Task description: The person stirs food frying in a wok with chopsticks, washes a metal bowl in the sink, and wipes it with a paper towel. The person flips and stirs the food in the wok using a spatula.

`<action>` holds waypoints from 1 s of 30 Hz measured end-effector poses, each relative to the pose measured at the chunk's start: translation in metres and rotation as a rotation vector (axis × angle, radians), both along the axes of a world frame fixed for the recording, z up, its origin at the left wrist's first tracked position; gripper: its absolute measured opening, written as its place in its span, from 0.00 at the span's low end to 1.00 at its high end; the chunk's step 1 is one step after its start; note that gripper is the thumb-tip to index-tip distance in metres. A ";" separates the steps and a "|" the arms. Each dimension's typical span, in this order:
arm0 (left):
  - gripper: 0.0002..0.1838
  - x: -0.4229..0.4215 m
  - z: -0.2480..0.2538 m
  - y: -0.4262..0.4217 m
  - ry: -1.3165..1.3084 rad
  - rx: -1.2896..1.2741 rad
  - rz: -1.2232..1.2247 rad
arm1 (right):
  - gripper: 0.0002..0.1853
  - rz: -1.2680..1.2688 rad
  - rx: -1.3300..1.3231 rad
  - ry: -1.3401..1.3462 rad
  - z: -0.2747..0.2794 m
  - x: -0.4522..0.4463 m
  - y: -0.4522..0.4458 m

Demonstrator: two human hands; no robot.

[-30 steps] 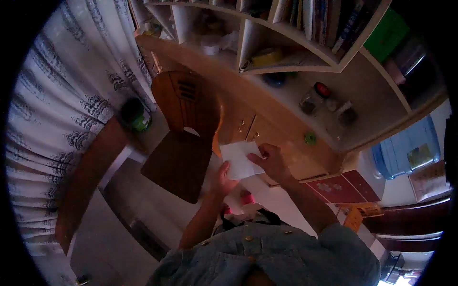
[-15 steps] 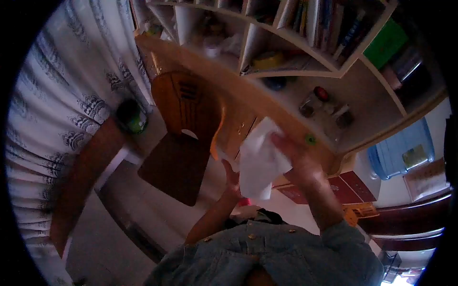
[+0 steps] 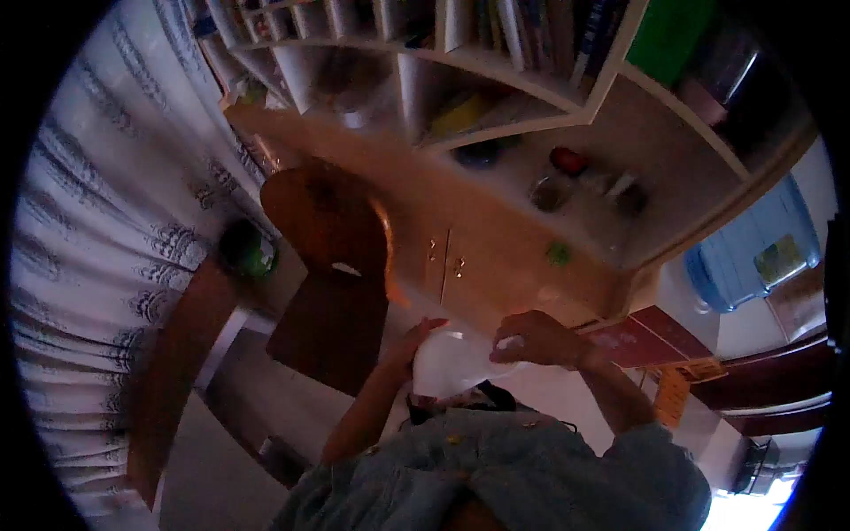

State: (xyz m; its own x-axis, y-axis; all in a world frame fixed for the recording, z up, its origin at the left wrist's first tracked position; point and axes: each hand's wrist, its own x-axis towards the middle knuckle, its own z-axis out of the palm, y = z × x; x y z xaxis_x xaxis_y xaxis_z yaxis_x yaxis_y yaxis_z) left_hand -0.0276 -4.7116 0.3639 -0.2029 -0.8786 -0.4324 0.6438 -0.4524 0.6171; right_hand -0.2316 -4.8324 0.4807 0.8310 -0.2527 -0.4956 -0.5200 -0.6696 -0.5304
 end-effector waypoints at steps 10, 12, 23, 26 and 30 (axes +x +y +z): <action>0.23 -0.035 0.015 -0.086 -0.222 0.262 0.158 | 0.16 -0.893 0.909 -0.963 -0.087 0.016 -0.029; 0.22 -0.033 0.006 -0.104 -0.382 0.214 0.191 | 0.11 -1.222 1.364 -1.037 -0.083 0.009 -0.029; 0.36 -0.038 0.025 -0.304 -1.257 -0.698 1.037 | 0.05 -1.259 0.031 -1.113 -0.066 -0.061 -0.071; 0.37 -0.048 0.013 -0.342 -1.253 -0.727 1.047 | 0.06 -0.936 -0.283 -0.875 -0.070 -0.069 -0.074; 0.32 -0.052 -0.012 -0.352 -1.230 -0.784 0.931 | 0.08 -0.763 -0.088 -0.696 -0.062 -0.076 -0.083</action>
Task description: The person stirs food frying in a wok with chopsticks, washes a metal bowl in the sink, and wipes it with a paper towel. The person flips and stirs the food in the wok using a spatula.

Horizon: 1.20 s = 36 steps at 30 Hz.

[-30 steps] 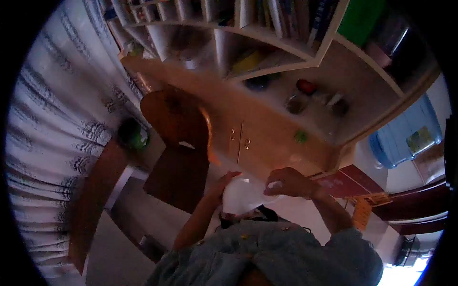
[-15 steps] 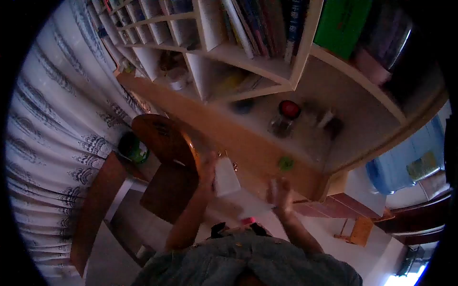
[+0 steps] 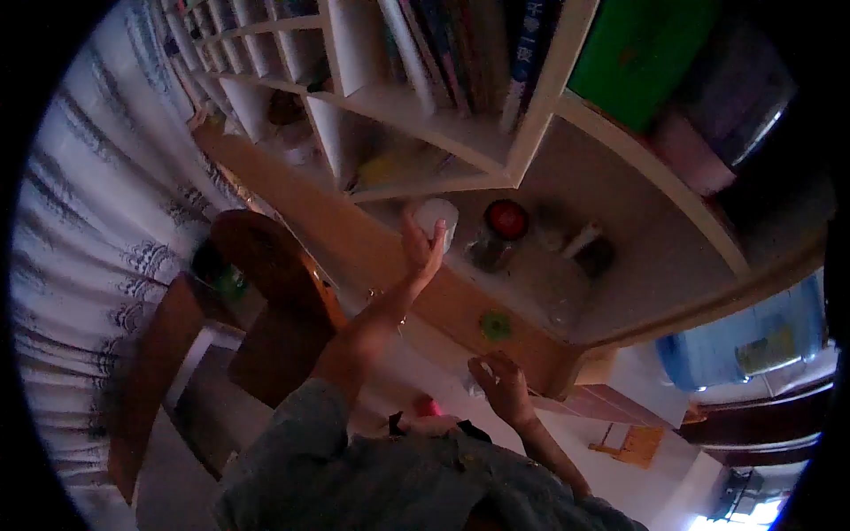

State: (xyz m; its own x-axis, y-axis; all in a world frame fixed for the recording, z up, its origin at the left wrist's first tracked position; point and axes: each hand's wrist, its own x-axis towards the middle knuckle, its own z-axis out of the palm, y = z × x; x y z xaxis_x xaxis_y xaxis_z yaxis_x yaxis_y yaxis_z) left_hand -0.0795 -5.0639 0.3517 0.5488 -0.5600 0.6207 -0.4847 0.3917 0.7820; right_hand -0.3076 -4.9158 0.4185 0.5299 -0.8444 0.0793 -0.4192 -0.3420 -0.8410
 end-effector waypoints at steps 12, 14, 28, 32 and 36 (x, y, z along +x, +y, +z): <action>0.30 0.001 0.061 0.280 0.190 0.919 -0.280 | 0.17 0.711 0.252 -0.080 0.016 0.155 -0.026; 0.26 -0.006 0.054 0.325 0.568 0.798 -0.116 | 0.16 0.842 0.190 0.083 0.018 0.198 -0.016; 0.18 -0.033 0.047 0.605 0.987 0.064 1.250 | 0.23 1.220 -0.153 -0.279 -0.014 0.295 0.287; 0.20 -0.042 0.041 0.659 0.994 0.293 1.389 | 0.27 1.748 0.309 0.046 -0.024 0.257 0.397; 0.23 -0.061 0.011 0.718 1.176 0.039 1.144 | 0.25 1.848 0.518 0.442 -0.020 0.266 0.466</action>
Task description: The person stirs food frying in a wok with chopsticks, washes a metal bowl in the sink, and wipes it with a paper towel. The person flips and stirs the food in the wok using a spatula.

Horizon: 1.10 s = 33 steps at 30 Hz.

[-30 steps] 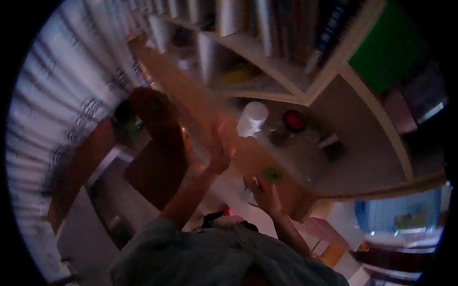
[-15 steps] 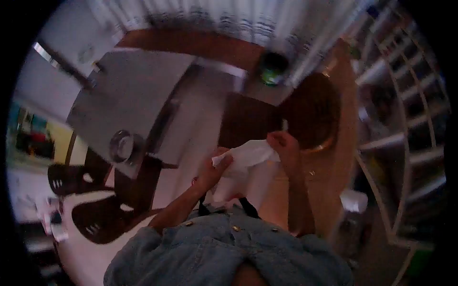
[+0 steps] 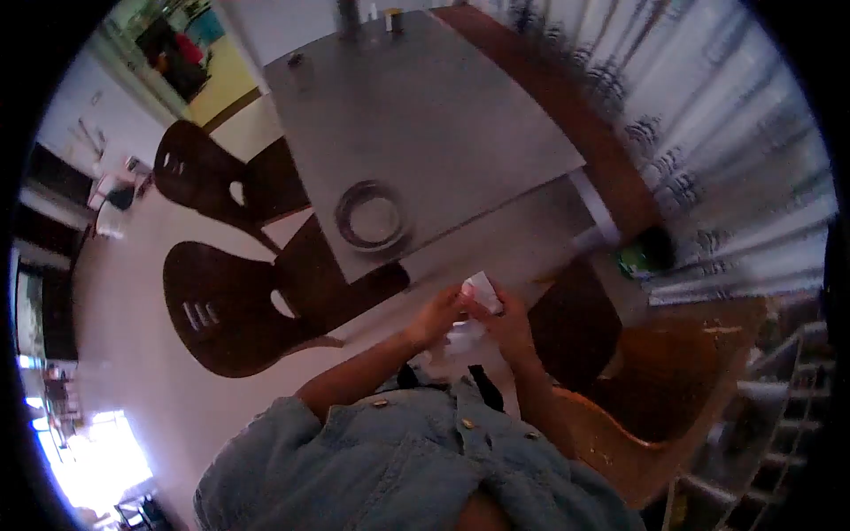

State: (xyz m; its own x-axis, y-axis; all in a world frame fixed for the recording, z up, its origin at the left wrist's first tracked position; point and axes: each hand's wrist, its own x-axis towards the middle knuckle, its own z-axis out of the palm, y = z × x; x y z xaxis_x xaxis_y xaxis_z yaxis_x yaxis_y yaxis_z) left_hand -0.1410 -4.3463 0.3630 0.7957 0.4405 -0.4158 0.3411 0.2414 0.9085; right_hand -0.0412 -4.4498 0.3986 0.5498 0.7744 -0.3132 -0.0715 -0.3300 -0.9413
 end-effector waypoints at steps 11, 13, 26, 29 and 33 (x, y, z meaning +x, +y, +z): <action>0.24 -0.058 -0.184 0.161 0.288 -0.442 0.788 | 0.16 -0.331 -0.097 -0.259 -0.088 0.072 0.069; 0.22 -0.042 -0.258 0.183 0.196 -0.526 0.893 | 0.17 -0.306 -0.081 -0.265 -0.070 0.086 0.086; 0.10 -0.123 -0.056 0.163 0.480 0.550 1.265 | 0.21 -0.100 0.192 -0.242 -0.066 0.075 0.227; 0.07 -0.197 0.023 0.146 0.165 0.526 1.558 | 0.19 0.040 0.492 -0.225 -0.012 -0.012 0.279; 0.09 -0.308 0.055 0.127 -0.017 0.497 1.865 | 0.14 0.544 0.766 -0.444 0.034 -0.178 0.312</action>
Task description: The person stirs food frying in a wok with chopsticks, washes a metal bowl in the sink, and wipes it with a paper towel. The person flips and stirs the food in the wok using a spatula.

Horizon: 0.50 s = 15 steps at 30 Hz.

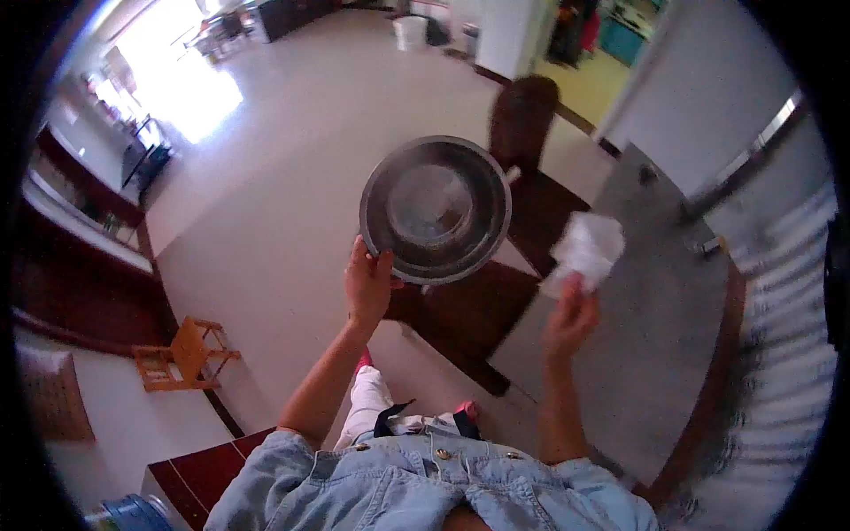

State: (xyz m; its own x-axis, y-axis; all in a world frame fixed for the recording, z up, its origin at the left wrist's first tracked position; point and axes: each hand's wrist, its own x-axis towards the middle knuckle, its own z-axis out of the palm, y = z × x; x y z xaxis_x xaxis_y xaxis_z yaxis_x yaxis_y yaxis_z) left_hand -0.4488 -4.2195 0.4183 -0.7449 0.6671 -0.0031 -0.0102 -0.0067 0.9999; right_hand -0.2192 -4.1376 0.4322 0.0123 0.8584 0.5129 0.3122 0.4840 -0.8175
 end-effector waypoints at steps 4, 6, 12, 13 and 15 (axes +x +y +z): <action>0.09 -0.130 0.004 -0.031 0.035 0.094 0.106 | 0.17 0.676 0.316 -0.306 0.032 -0.236 -0.033; 0.07 -0.192 0.012 -0.039 0.212 0.238 0.245 | 0.19 0.726 0.563 -0.405 0.023 -0.336 -0.048; 0.08 -0.350 0.015 -0.064 0.310 0.155 0.393 | 0.18 1.031 0.559 -0.456 0.019 -0.499 -0.070; 0.07 -0.368 0.015 -0.065 0.259 0.215 0.373 | 0.18 1.020 0.630 -0.548 0.015 -0.517 -0.069; 0.07 -0.397 0.018 -0.054 0.243 0.115 0.403 | 0.18 1.011 0.698 -0.636 0.005 -0.548 -0.049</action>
State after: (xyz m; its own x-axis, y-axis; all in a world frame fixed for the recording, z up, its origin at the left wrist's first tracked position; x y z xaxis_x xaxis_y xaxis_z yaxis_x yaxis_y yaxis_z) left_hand -0.8461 -4.2734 0.4364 -0.9142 0.3111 0.2598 0.2498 -0.0723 0.9656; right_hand -0.7676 -4.1870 0.4375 -0.8514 -0.0803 0.5183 -0.1919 0.9674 -0.1654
